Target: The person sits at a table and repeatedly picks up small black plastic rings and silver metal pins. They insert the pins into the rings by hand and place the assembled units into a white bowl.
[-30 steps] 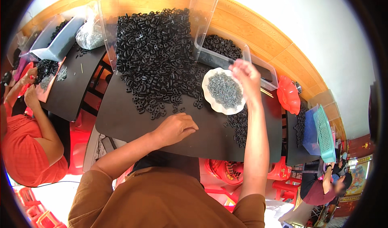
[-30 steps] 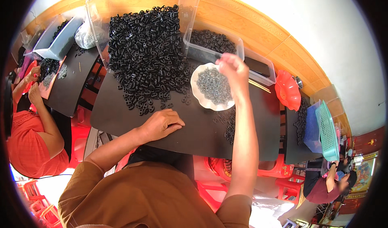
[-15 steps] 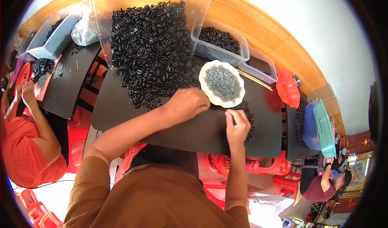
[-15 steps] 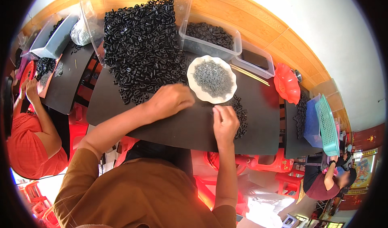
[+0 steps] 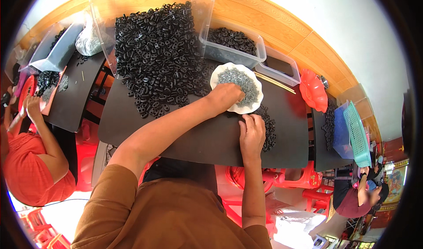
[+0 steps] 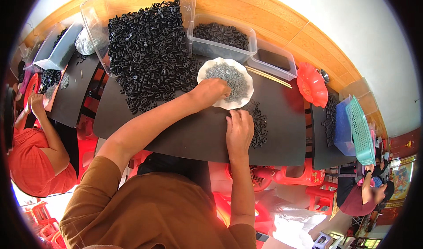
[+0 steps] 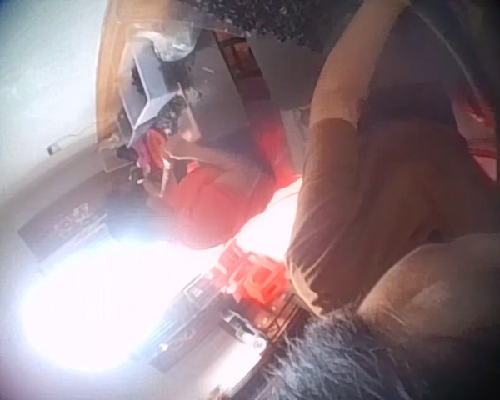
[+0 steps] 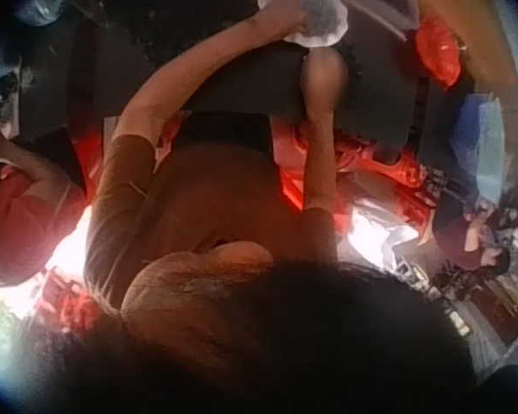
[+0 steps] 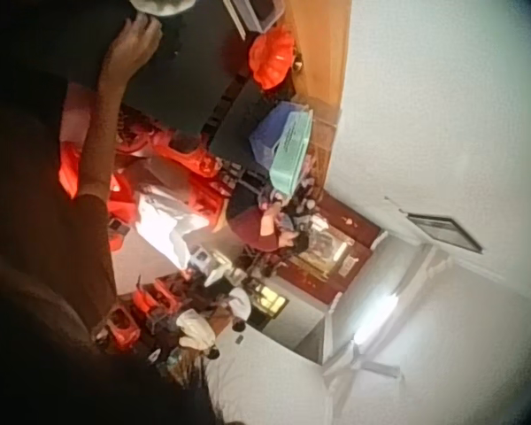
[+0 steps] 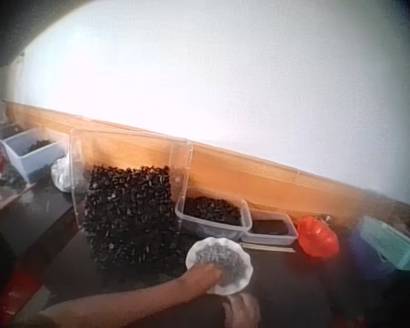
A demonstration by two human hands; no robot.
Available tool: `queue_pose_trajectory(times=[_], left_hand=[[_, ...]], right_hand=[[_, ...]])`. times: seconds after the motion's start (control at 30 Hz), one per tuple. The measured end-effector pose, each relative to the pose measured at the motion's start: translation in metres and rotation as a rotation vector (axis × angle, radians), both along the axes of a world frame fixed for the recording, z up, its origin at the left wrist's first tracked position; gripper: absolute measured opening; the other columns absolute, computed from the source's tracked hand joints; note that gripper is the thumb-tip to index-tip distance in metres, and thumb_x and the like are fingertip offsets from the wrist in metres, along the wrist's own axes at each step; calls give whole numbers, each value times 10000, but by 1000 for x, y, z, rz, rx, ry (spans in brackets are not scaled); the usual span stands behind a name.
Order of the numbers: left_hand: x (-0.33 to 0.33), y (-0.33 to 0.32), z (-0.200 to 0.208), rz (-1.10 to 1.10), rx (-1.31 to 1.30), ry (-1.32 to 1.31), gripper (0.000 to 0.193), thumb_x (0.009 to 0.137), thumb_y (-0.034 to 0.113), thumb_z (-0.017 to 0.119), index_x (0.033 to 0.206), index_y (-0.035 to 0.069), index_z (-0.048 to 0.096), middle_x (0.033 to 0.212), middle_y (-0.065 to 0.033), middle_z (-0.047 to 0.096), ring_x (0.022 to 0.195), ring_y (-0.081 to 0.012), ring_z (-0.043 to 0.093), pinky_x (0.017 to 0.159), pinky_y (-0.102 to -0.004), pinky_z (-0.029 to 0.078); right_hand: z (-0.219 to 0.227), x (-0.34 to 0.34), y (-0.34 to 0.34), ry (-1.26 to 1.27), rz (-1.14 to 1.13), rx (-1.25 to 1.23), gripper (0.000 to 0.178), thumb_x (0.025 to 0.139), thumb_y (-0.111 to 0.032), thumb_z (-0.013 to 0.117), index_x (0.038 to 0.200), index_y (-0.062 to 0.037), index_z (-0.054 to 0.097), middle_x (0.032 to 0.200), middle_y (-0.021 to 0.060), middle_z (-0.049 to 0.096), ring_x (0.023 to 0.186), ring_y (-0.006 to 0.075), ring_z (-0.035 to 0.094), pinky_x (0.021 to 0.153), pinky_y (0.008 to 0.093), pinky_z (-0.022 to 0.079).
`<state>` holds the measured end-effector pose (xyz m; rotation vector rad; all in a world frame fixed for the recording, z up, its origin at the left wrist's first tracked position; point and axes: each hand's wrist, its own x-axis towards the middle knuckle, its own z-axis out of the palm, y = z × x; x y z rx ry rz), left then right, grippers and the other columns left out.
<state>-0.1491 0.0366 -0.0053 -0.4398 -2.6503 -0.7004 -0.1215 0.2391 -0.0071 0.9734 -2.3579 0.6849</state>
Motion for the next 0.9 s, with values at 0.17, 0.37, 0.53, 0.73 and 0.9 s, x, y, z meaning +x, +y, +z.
queue_pose_trajectory(times=[0.17,0.37,0.53,0.73,0.9], left_hand=[[6,-2,5,-4,9,31,58,802,24,626,835,42,670,875,-134,676,900,-344,676,780,-432,541],[7,-4,3,-32,55,88,94,811,1,614,873,39,673,906,-142,674,908,-354,671,786,-434,539],[8,-8,9,-20,137,79,135,843,-34,603,930,39,674,975,-153,668,924,-359,666,788,-430,538],[14,-16,21,-63,409,77,134,848,-47,641,957,21,678,921,-135,665,842,-312,672,754,-384,545],[61,-25,41,-51,642,-150,140,850,-16,689,988,3,703,868,-113,706,822,-206,687,756,-329,545]], right_hand=[[3,5,5,-30,-82,4,223,844,-95,743,1039,-12,675,995,128,621,928,329,606,818,445,495],[-3,0,12,-145,9,-21,220,849,-99,741,1044,-19,677,992,116,636,940,327,608,831,448,496],[4,4,7,-72,36,-42,227,841,-95,748,1052,-35,690,1000,106,650,923,319,611,821,434,503],[0,2,8,-93,61,5,276,819,-101,769,1075,-40,686,992,103,650,912,320,610,823,434,501],[2,0,7,-99,78,-16,277,820,-102,771,1076,-40,685,981,104,647,906,320,613,817,437,498]])
